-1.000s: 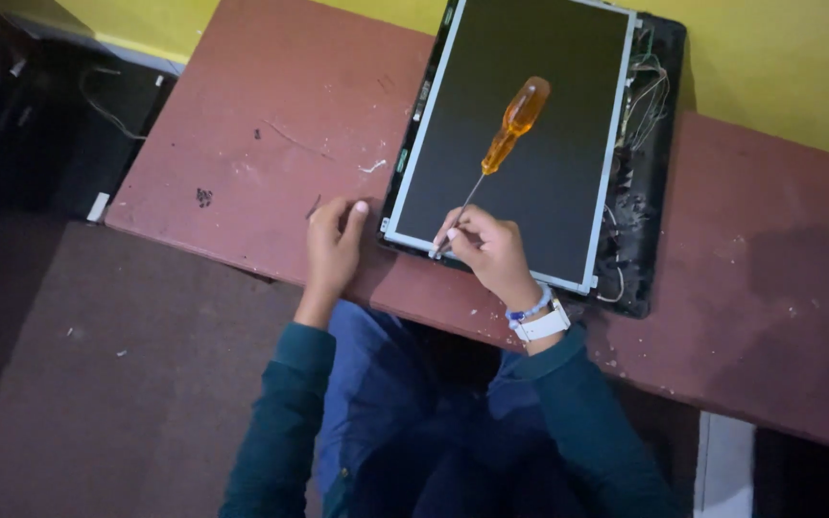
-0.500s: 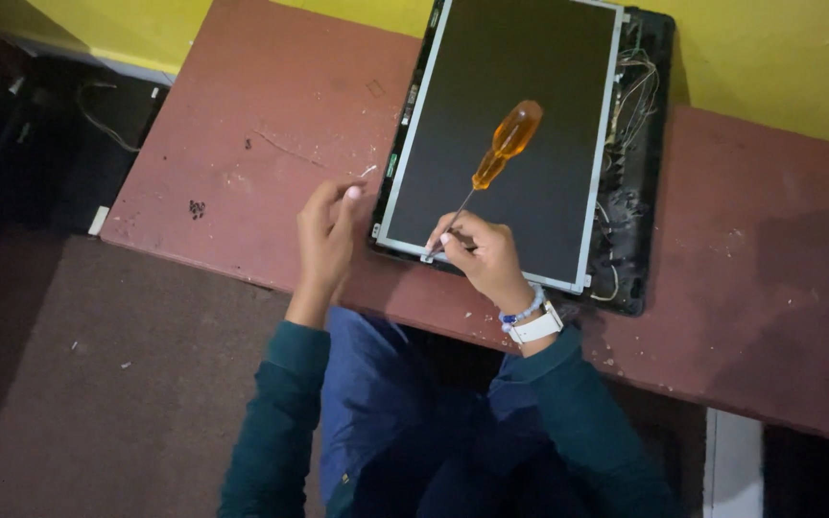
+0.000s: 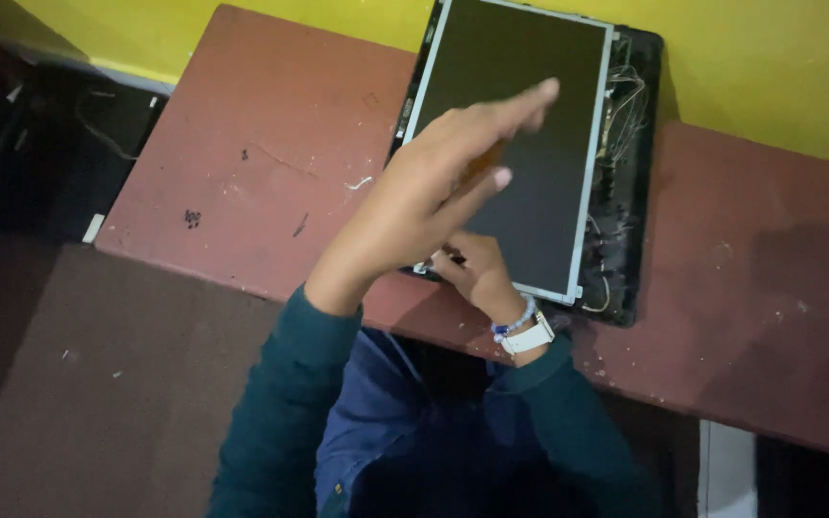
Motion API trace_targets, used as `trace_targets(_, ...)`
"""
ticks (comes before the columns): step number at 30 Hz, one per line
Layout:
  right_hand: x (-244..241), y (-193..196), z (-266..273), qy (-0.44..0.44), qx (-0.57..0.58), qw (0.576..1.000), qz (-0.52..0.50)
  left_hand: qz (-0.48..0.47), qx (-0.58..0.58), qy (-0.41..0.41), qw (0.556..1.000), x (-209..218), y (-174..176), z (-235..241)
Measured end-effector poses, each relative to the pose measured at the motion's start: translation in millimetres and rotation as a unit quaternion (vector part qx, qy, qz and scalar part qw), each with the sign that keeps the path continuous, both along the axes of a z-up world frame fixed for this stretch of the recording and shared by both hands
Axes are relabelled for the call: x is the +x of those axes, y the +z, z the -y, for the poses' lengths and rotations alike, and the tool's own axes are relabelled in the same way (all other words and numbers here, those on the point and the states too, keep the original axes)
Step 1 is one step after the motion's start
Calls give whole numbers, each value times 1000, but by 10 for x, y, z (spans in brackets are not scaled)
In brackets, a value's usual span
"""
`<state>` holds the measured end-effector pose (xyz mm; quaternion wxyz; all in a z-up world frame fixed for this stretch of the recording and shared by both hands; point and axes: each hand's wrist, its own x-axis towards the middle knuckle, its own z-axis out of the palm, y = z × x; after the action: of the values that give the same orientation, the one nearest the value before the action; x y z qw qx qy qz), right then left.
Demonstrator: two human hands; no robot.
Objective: Disassembling a monitor or laptop by prying off the back panel and front bezel using a screwdriver.
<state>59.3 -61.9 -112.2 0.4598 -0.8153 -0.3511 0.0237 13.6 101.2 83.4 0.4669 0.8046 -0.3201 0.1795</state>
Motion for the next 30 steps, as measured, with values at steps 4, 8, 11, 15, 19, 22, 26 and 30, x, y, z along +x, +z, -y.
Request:
trace_targets(4, -79, 523, -58, 85, 37, 994, -54, 15, 7, 81, 997, -21, -20, -19)
trace_targets(8, -49, 444, -45, 72, -18, 994, -83, 47, -41, 127, 990, -85, 4, 72)
trace_targets(11, -62, 304, -46, 60, -32, 996, -64, 116, -97, 209, 966, -22, -101, 234)
trace_targets(15, -3, -27, -63, -36, -62, 996, -57, 63, -223, 215, 949, 126, -359, 422)
trace_targets(19, -69, -343, -56, -112, -73, 988, -81, -48, -291, 190, 936, 39, -335, 491)
trace_targets(22, -214, 197, -108, -19, 66, 998, -7, -83, -269, 31, 959, -195, -159, 295)
trace_targets(26, -258, 538, -190, 85, 204, 974, -52, -113, -228, -46, 966, -273, -354, -130)
trace_targets(30, -165, 472, -189, 111, 159, 969, -153, -108, -115, 22, 987, -292, -638, -290)
